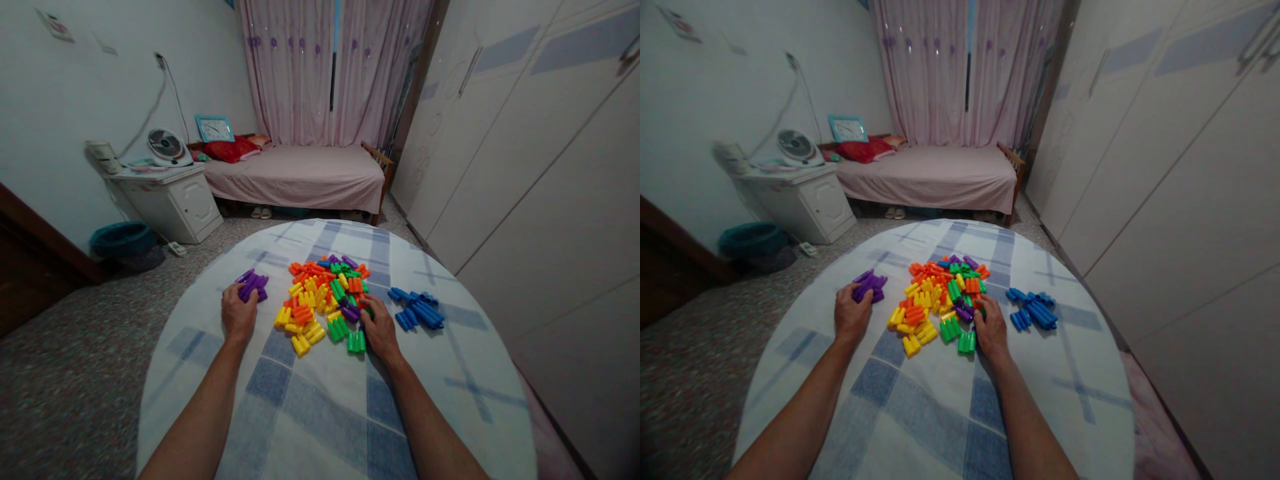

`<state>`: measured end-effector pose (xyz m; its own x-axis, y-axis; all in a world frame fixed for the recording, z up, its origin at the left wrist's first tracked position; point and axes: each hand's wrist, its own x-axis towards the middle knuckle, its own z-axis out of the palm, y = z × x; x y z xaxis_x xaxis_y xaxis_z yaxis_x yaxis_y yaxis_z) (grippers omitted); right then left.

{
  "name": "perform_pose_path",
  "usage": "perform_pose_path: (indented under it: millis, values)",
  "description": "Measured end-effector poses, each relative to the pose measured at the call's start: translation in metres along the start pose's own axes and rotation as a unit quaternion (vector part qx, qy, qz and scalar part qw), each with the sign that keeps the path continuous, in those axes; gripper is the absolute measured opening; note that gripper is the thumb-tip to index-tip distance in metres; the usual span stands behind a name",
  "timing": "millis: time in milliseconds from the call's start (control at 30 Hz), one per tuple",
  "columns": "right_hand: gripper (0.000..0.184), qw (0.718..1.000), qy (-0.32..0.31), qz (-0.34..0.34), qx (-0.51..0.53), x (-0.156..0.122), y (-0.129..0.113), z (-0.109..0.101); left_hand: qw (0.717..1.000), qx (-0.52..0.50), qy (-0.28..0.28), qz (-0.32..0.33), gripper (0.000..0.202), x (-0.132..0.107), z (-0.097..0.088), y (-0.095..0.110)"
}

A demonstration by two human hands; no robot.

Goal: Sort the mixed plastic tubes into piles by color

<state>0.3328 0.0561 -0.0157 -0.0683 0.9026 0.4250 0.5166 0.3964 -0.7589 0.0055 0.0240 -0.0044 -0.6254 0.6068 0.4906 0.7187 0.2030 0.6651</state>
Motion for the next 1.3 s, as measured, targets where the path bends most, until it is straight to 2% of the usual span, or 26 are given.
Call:
perform_pose_path:
  millis: [133,300,467,567,700,867,1000,1167,1300]
  values:
    - [0.031,0.998,0.031,0.025,0.040,0.002,-0.001,-0.003,1.000,-0.016,0.016,0.000,0.031,0.000,0.000,-0.001]
    - [0.031,0.995,0.055,0.068,0.057,0.003,-0.001,-0.005,0.992,-0.033,0.082,0.085,0.027,-0.006,-0.004,0.011]
    - [0.031,0.998,0.036,0.035,0.030,0.002,-0.004,-0.004,0.973,-0.082,0.017,0.213,0.023,-0.025,-0.002,0.033]
    - [0.032,0.999,0.033,0.034,0.027,0.002,-0.004,-0.003,0.961,-0.117,-0.054,0.246,0.020,-0.036,0.004,0.041]
    - [0.031,0.999,0.031,0.025,0.020,0.002,-0.001,-0.002,0.943,-0.149,-0.182,0.235,0.019,-0.044,0.008,0.043]
    - [0.030,0.999,0.030,0.009,0.010,0.001,0.001,-0.001,0.927,-0.158,-0.254,0.227,0.019,-0.042,0.005,0.044]
    - [0.030,0.999,0.031,0.006,0.006,0.000,0.001,0.000,0.929,-0.179,-0.260,0.192,0.019,-0.040,0.002,0.046]
    - [0.030,1.000,0.025,0.008,0.004,0.001,-0.001,-0.001,0.957,-0.152,-0.205,0.141,0.017,-0.039,0.006,0.041]
    - [0.030,1.000,0.026,0.011,0.005,0.001,-0.002,-0.002,0.960,-0.131,-0.214,0.128,0.024,-0.040,0.010,0.035]
